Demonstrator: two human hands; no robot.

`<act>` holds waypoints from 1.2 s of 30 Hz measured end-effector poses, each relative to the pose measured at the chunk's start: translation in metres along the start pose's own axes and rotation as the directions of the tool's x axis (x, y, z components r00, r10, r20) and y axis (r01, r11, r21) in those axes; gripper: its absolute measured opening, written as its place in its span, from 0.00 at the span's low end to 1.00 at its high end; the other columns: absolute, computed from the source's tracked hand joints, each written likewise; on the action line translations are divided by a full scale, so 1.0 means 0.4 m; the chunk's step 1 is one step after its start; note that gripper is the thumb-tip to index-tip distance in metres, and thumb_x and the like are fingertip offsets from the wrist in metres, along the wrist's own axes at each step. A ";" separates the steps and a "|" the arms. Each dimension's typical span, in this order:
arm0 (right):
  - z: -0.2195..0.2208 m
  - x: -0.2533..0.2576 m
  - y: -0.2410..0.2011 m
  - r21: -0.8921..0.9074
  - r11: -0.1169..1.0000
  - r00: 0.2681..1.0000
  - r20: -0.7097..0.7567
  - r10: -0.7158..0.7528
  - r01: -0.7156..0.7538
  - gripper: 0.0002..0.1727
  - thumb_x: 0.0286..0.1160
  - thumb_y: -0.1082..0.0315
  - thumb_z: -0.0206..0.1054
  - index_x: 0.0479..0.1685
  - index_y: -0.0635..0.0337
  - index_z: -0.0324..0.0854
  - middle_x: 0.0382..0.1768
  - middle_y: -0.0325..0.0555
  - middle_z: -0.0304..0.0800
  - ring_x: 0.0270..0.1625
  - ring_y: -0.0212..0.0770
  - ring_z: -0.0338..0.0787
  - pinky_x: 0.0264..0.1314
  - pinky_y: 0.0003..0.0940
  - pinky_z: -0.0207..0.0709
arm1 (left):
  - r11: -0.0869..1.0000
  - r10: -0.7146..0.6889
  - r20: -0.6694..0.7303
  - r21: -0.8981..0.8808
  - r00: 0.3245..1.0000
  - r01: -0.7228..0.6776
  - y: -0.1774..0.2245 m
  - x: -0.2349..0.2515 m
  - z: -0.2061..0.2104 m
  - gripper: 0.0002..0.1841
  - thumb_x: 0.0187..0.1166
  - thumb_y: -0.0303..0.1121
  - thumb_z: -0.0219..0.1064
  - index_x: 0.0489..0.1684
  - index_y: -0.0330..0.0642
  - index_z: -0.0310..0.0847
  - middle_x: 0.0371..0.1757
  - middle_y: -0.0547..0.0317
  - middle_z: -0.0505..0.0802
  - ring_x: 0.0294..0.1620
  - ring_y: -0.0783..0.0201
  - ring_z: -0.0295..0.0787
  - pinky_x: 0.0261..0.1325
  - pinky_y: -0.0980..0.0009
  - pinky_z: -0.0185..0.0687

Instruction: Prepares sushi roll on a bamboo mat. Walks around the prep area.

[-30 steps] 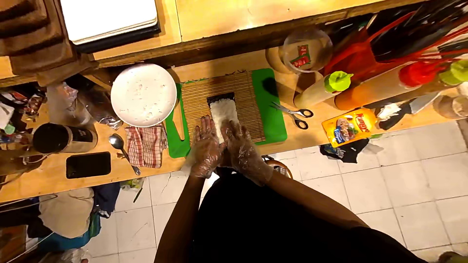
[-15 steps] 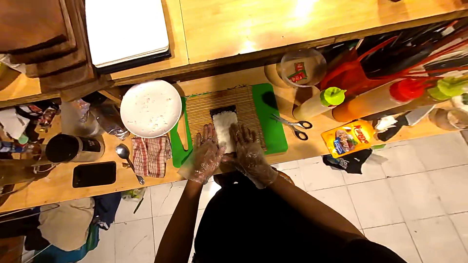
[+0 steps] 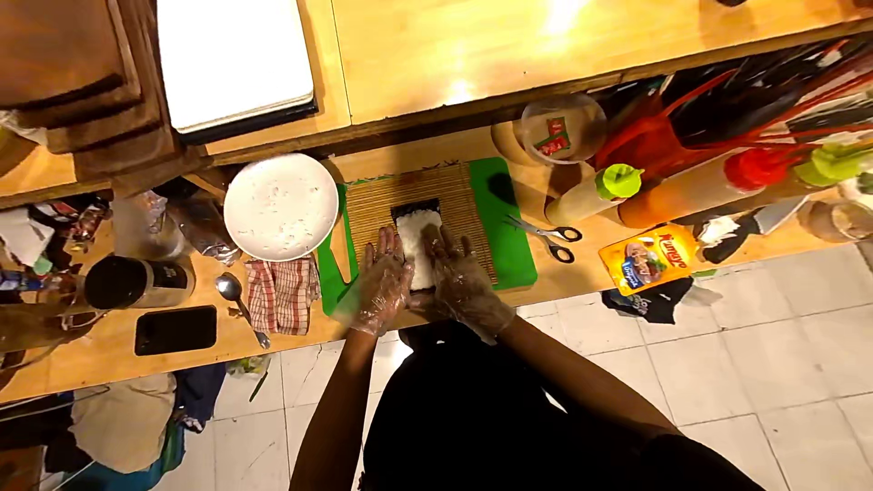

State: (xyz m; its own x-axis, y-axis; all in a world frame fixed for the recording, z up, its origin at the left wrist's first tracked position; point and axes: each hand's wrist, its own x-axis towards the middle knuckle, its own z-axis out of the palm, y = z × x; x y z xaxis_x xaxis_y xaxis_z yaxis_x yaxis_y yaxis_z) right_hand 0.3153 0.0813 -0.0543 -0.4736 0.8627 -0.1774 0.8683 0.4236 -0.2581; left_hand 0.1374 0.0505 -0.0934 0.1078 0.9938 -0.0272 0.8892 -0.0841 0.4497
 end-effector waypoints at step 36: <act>-0.026 -0.153 0.116 0.196 0.957 0.977 0.029 0.212 -0.214 0.74 0.44 0.21 0.76 0.94 0.60 0.53 0.94 0.55 0.51 0.96 0.64 0.43 0.92 0.72 0.37 | 0.997 -0.080 0.038 -0.013 0.996 0.081 0.002 -0.095 -0.034 0.38 0.91 0.54 0.34 0.94 0.34 0.49 0.96 0.45 0.50 0.98 0.49 0.33 0.95 0.42 0.28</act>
State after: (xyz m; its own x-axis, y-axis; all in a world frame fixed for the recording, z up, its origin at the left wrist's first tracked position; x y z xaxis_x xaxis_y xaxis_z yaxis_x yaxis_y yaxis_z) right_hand 0.3859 0.0511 -0.0456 -0.2830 0.9243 -0.2560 0.9034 0.1672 -0.3949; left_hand 0.1278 0.0136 -0.0798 0.0530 0.9938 -0.0975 0.8891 -0.0026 0.4577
